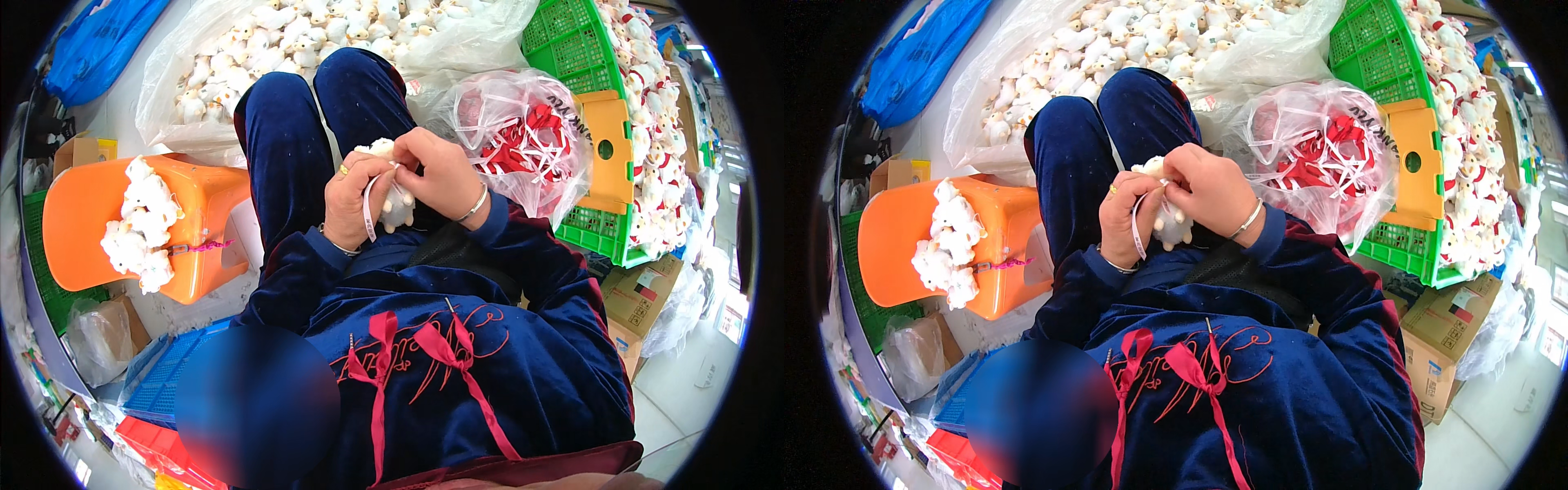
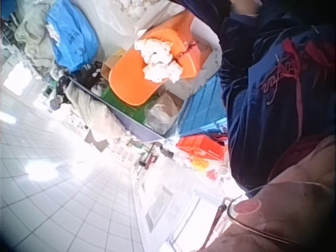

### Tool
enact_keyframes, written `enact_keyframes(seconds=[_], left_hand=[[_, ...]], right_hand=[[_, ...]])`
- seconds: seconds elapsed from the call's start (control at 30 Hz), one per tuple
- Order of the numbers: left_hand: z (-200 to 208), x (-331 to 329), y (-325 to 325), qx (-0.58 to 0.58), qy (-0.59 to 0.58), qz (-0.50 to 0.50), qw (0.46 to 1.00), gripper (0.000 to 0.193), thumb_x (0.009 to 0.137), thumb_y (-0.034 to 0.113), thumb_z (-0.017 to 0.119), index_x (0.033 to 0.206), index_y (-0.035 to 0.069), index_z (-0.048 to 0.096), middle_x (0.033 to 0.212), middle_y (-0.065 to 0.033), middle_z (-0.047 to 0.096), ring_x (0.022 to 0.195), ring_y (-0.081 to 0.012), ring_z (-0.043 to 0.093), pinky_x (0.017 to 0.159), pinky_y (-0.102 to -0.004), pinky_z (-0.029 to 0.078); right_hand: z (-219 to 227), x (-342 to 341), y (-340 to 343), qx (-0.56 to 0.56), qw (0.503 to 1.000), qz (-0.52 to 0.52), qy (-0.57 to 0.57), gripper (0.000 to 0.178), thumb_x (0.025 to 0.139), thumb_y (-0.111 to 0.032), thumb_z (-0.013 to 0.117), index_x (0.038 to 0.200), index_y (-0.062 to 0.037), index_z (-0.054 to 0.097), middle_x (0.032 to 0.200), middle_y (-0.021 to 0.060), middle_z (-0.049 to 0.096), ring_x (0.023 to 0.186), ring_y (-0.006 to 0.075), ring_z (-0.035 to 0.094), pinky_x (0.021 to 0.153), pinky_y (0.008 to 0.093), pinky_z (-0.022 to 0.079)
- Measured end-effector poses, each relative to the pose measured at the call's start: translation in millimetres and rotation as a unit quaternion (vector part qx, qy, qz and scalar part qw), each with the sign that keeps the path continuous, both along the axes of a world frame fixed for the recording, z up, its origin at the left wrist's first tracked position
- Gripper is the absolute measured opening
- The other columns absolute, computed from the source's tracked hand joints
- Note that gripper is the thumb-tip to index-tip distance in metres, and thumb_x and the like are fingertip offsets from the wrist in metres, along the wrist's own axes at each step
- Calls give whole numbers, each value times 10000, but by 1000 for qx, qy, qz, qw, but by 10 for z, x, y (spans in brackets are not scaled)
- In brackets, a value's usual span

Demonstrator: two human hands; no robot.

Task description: The person ties white ribbons around the necks of small white stuffed toys. They pick up each toy, wrap the ribbon, and tie a knot or bow before placing the finished toy aside.

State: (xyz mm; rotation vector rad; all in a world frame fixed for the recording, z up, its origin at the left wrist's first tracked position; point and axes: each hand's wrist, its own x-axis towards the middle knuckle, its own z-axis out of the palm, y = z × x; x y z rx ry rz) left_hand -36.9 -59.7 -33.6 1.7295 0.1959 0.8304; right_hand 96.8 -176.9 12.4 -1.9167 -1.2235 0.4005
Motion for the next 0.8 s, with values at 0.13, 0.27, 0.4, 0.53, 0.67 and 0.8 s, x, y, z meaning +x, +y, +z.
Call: enact_keyframes(seconds=[0.13,0.27,0.4,0.53,0.67,0.8], left_hand=[[-72,2,27,27,-12,-26,999,154,880,-32,747,1011,27,691,958,-115,685,839,-249,676,759,-319,547],[-41,-30,25,24,5,-44,999,171,865,-26,766,1009,30,692,955,-114,692,841,-255,688,753,-325,551],[-18,-79,59,39,15,-51,998,176,859,-21,774,1007,32,696,952,-115,695,833,-260,698,745,-324,556],[-10,-99,66,50,26,-48,997,177,858,-22,775,1010,29,699,949,-115,697,822,-261,700,737,-319,561],[36,-117,75,50,35,-51,997,169,861,-27,773,1004,26,699,954,-116,700,817,-254,700,728,-319,561],[33,-130,77,32,49,-43,997,152,870,-27,768,998,20,701,964,-114,702,829,-246,698,735,-317,558]], right_hand=[[-33,-76,20,35,995,14,-92,131,815,0,676,930,-49,639,855,128,609,723,351,647,635,394,531],[4,35,-22,5,993,104,-62,116,824,-13,686,934,-42,662,867,118,617,746,330,652,650,379,531],[210,393,-77,-90,965,223,105,121,854,-58,726,960,-25,678,877,95,629,781,265,661,692,337,532],[300,482,-73,-116,968,222,23,96,907,-77,705,913,-9,636,910,89,636,790,253,641,711,323,519],[254,499,-67,-76,970,216,75,109,894,-81,691,896,3,622,810,99,627,705,227,611,662,326,496],[166,375,-106,-85,935,95,331,97,930,-85,671,919,1,628,758,34,600,696,105,561,644,276,468]])
